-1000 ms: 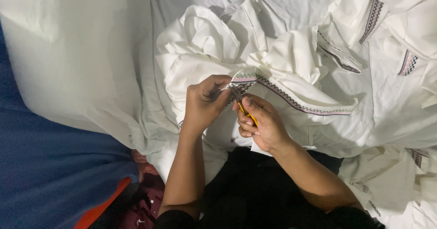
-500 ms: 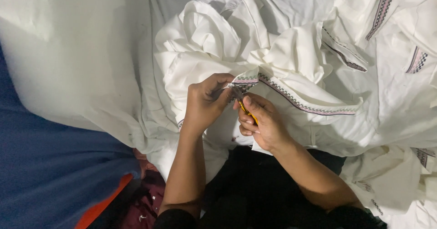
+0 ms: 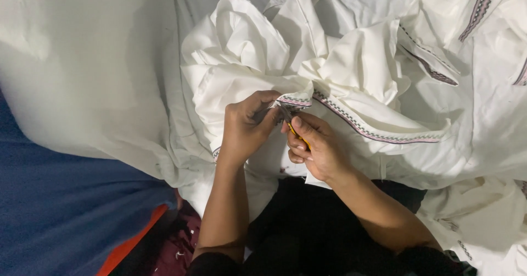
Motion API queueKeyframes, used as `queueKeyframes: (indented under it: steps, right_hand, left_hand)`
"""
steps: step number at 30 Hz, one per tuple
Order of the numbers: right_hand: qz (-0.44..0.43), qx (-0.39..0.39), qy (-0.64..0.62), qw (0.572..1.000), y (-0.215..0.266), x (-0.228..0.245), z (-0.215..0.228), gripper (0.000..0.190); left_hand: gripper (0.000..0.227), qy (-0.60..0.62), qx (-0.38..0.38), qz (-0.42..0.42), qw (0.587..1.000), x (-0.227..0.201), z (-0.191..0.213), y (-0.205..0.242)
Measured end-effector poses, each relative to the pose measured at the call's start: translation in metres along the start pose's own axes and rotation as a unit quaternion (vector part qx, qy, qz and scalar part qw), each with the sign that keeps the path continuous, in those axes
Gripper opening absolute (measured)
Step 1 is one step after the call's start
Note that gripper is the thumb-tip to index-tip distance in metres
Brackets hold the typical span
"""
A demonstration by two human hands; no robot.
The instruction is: Trimming loose threads from white garments using small scissors in a factory setting.
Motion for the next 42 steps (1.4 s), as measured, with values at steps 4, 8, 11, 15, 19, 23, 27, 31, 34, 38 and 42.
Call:
queueKeyframes:
  steps: [4,8,11,15,19,23,27,31,34,38,42]
  right_hand:
    - [-0.005,0.006,-0.01,1.0,-0.007,-0.002,0.007,0.033]
    - [-0.01,0.031,-0.004,0.999,-0.013,-0.003,0.016,0.033]
    - [-0.006,0.057,-0.01,0.998,-0.017,-0.004,0.021,0.033]
    - [0.0,0.089,-0.023,0.996,-0.022,0.002,0.023,0.037]
    - [0.005,0.109,-0.025,0.994,-0.026,0.008,0.022,0.038]
    - [0.03,0.111,-0.004,0.993,-0.027,0.013,0.021,0.036]
    - [0.066,0.12,0.041,0.99,-0.028,0.014,0.021,0.035]
    - [0.086,0.117,0.067,0.987,-0.023,0.013,0.017,0.035]
    - [0.08,0.105,0.094,0.987,-0.017,0.012,0.017,0.036]
    - [0.077,0.088,0.1,0.988,-0.001,0.015,0.012,0.035]
    - [0.074,0.081,0.093,0.99,0.019,0.015,0.004,0.035]
  left_hand:
    - [0.02,0.003,0.0,0.015,1.0,0.001,-0.002,-0.006]
    - [0.024,0.04,0.005,0.033,0.999,0.007,-0.007,-0.011]
    - [0.022,0.052,0.005,0.053,0.997,0.009,-0.006,-0.015]
    - [0.016,0.067,-0.008,0.07,0.995,0.019,-0.003,-0.021]
    - [0.013,0.074,-0.005,0.085,0.994,0.028,-0.001,-0.021]
    - [0.014,0.097,-0.029,0.084,0.991,0.023,-0.001,-0.02]
    - [0.005,0.096,-0.05,0.065,0.992,0.014,0.002,-0.018]
    - [0.007,0.058,-0.049,0.027,0.997,-0.007,0.012,-0.018]
    - [0.006,0.034,-0.039,0.029,0.998,-0.007,0.018,-0.01]
    - [0.006,0.043,-0.071,0.073,0.994,-0.004,0.016,-0.002]
    - [0.003,0.089,-0.062,0.096,0.989,-0.003,0.008,0.01]
Point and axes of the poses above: each hand's wrist, its own y-axis away from the middle knuckle, its own z-axis out of the back of the hand, x = y × z, the point moved 2 cm from there along -y, towards the middle knuckle, and after that the axes turned 11 degrees about z, right-handed, at the moved point
